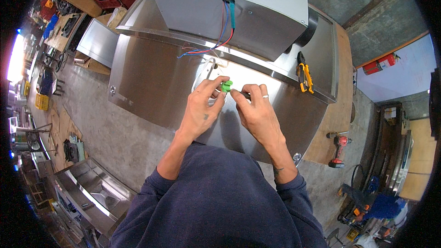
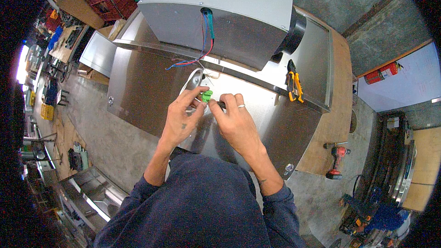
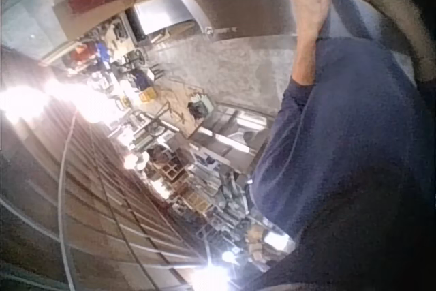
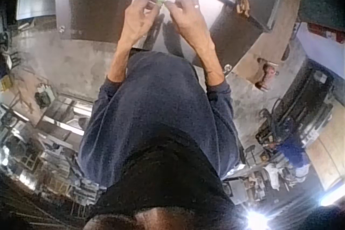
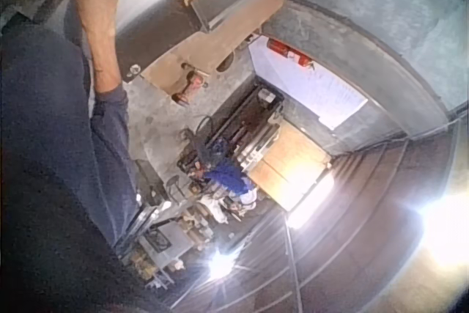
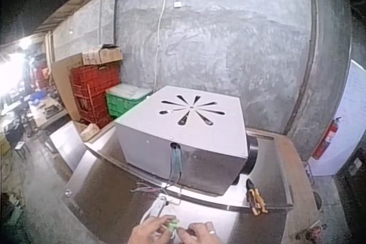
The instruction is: The person connects wires to a green electrical terminal block on a metal appliance. They use a screwdriver to tighten the terminal screws and pliers to strip wire insulation, working on multiple colored wires throughout the clip.
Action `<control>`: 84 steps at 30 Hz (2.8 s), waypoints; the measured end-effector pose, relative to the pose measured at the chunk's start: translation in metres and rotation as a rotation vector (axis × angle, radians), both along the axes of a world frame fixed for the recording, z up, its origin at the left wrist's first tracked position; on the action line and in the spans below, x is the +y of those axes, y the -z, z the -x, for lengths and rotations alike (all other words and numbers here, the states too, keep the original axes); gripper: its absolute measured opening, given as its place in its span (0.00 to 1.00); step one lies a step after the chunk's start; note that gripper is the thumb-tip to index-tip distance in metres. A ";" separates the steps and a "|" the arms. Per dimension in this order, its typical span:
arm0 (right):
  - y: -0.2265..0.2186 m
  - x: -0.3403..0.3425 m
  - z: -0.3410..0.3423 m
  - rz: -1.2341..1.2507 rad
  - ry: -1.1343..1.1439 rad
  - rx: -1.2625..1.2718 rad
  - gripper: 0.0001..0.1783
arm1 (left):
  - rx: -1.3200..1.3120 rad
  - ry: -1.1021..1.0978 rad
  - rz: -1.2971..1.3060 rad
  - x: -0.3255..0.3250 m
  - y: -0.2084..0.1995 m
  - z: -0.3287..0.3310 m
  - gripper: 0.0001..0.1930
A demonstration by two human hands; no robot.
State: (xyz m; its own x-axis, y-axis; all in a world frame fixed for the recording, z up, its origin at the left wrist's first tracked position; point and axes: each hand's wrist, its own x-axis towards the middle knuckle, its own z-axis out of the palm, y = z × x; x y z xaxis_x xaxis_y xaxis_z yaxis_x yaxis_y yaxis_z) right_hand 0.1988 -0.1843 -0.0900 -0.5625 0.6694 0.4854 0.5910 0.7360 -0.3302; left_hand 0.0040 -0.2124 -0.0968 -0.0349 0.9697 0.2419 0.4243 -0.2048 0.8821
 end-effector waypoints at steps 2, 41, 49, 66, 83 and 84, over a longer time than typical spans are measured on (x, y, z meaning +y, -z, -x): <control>-0.002 -0.001 0.001 -0.046 -0.003 -0.061 0.20 | 0.014 0.007 -0.012 -0.001 0.000 0.000 0.21; -0.014 0.015 -0.002 -0.106 -0.029 -0.119 0.09 | 0.053 0.003 0.025 -0.003 0.003 -0.004 0.20; -0.006 0.013 -0.004 -0.117 0.047 -0.192 0.11 | 0.049 -0.028 -0.037 0.002 0.004 0.001 0.20; -0.006 0.015 -0.009 -0.143 0.030 -0.196 0.10 | 0.092 -0.038 -0.086 0.000 0.004 0.002 0.21; -0.014 0.011 -0.009 -0.123 -0.036 -0.224 0.08 | 0.084 -0.037 -0.095 -0.006 0.004 -0.006 0.21; -0.014 0.011 -0.007 -0.139 -0.028 -0.209 0.10 | 0.089 -0.039 -0.102 -0.005 0.005 -0.005 0.21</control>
